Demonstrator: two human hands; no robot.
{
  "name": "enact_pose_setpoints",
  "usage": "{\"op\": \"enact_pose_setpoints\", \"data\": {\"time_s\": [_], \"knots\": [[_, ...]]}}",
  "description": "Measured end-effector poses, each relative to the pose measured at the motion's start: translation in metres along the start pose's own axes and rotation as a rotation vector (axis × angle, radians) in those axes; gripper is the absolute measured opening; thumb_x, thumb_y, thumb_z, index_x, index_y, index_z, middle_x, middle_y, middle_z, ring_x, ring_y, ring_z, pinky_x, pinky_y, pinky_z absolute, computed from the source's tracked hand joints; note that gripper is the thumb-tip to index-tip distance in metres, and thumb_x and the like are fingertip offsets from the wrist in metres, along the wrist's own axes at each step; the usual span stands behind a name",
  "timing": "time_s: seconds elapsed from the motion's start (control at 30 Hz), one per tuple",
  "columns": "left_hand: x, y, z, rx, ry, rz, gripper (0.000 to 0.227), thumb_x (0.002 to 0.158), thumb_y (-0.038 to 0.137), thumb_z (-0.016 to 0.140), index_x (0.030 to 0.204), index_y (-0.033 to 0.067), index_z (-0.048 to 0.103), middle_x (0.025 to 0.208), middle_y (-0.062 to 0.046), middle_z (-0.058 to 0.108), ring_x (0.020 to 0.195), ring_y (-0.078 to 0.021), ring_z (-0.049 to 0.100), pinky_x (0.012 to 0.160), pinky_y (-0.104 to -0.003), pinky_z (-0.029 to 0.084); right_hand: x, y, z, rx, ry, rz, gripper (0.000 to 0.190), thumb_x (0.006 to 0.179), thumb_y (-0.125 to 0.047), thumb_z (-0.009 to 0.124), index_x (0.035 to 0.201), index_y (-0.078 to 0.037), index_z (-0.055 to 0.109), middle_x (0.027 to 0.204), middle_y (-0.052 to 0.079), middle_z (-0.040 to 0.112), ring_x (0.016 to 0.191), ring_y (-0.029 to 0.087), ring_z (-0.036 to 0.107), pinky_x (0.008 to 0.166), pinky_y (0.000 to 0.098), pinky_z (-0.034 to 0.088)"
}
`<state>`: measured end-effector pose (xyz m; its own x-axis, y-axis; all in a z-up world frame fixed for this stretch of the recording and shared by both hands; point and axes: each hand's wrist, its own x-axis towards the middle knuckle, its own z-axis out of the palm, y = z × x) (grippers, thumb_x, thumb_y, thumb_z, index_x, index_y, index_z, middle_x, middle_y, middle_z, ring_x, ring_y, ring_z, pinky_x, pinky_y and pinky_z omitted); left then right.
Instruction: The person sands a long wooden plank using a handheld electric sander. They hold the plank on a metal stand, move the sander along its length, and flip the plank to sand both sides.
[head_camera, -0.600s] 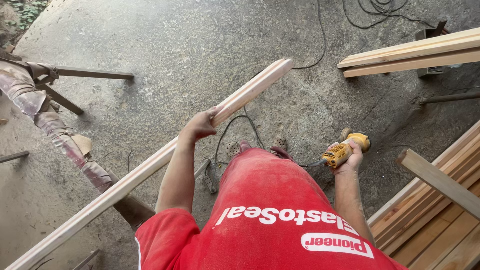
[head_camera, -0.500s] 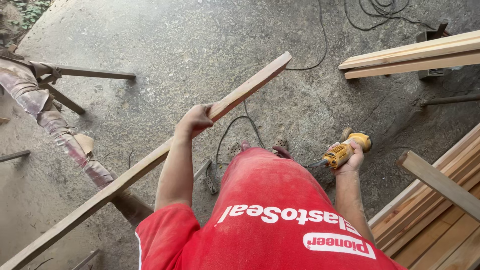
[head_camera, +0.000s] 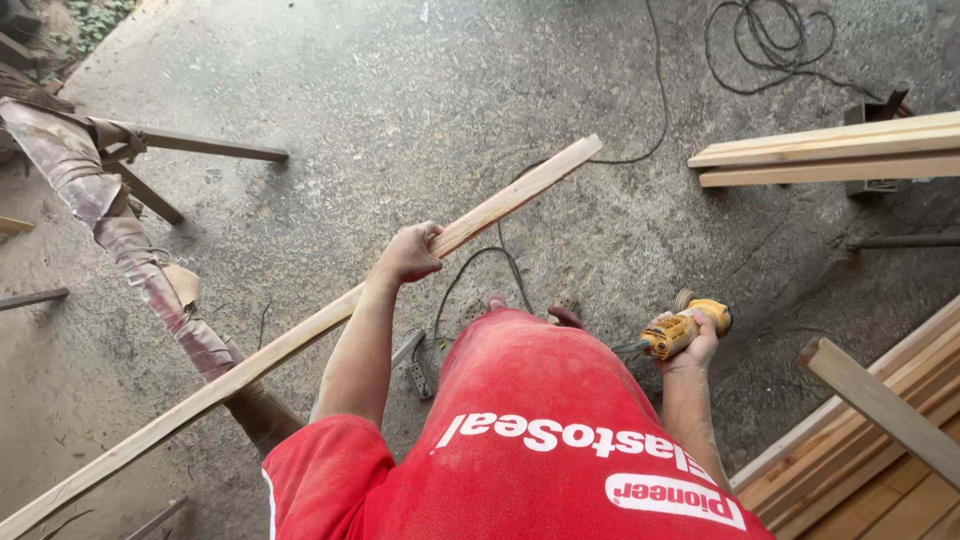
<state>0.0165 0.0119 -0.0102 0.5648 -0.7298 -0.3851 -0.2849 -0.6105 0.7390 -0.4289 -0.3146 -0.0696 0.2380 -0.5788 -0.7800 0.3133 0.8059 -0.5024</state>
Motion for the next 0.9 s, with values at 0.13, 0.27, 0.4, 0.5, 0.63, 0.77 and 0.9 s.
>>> {"op": "enact_pose_setpoints", "data": {"time_s": [0.13,0.27,0.4,0.5,0.63,0.77,0.9], "knots": [[0.005,-0.01,0.007,0.105,0.031,-0.004,0.048,0.065,0.012,0.075,0.112,0.0046,0.07,0.099,-0.02,0.074,0.096,-0.0334,0.072,0.089,-0.041,0.057,0.006,0.002,0.009,-0.004,0.014,0.027,0.053,0.088,-0.045,0.062,0.123,-0.006,0.052,0.096,0.011,0.061,0.082,0.029,0.064,0.072,0.0442,0.057],[0.007,-0.015,0.015,0.169,0.066,0.036,0.041,0.068,0.015,0.072,0.107,0.004,0.071,0.101,-0.019,0.073,0.099,-0.0347,0.071,0.092,-0.042,0.056,0.006,0.004,0.015,0.021,0.0,0.031,0.053,0.09,-0.043,0.062,0.125,-0.007,0.049,0.097,0.012,0.06,0.083,0.028,0.063,0.071,0.043,0.057],[0.006,-0.006,0.016,0.24,0.114,0.024,0.035,0.071,0.019,0.072,0.102,0.0044,0.069,0.106,-0.017,0.071,0.102,-0.0348,0.069,0.092,-0.044,0.055,0.01,0.002,0.03,0.042,0.057,0.017,0.055,0.089,-0.04,0.063,0.131,-0.007,0.05,0.099,0.011,0.06,0.085,0.025,0.063,0.073,0.0406,0.058],[0.004,0.0,0.018,0.263,0.106,-0.024,0.039,0.071,0.023,0.075,0.105,0.0056,0.067,0.109,-0.017,0.069,0.1,-0.0355,0.068,0.091,-0.045,0.055,0.01,0.002,0.032,0.042,0.04,0.016,0.055,0.09,-0.04,0.062,0.13,-0.006,0.049,0.1,0.012,0.059,0.085,0.025,0.063,0.073,0.0413,0.058],[0.004,0.006,0.013,0.267,0.094,-0.072,0.035,0.074,0.023,0.074,0.104,0.0062,0.068,0.11,-0.014,0.07,0.103,-0.0331,0.068,0.092,-0.045,0.056,0.021,0.0,0.038,-0.019,0.051,0.041,0.053,0.088,-0.044,0.061,0.125,-0.007,0.051,0.097,0.011,0.06,0.083,0.026,0.063,0.072,0.0422,0.058],[0.002,0.014,0.021,0.355,0.248,0.017,0.036,0.071,0.025,0.077,0.101,0.0057,0.07,0.115,-0.014,0.067,0.109,-0.0329,0.064,0.096,-0.044,0.053,0.044,-0.007,0.046,0.049,0.029,0.115,0.049,0.09,-0.043,0.063,0.121,-0.007,0.051,0.094,0.011,0.062,0.083,0.027,0.063,0.073,0.0433,0.057],[0.0,0.029,0.041,0.533,0.381,-0.089,0.033,0.076,0.028,0.079,0.098,0.0054,0.072,0.113,-0.015,0.064,0.111,-0.0352,0.06,0.099,-0.045,0.049,0.076,-0.02,0.061,-0.09,-0.014,0.149,0.052,0.084,-0.046,0.06,0.113,-0.004,0.054,0.086,0.016,0.064,0.077,0.032,0.064,0.069,0.0474,0.056]]}}
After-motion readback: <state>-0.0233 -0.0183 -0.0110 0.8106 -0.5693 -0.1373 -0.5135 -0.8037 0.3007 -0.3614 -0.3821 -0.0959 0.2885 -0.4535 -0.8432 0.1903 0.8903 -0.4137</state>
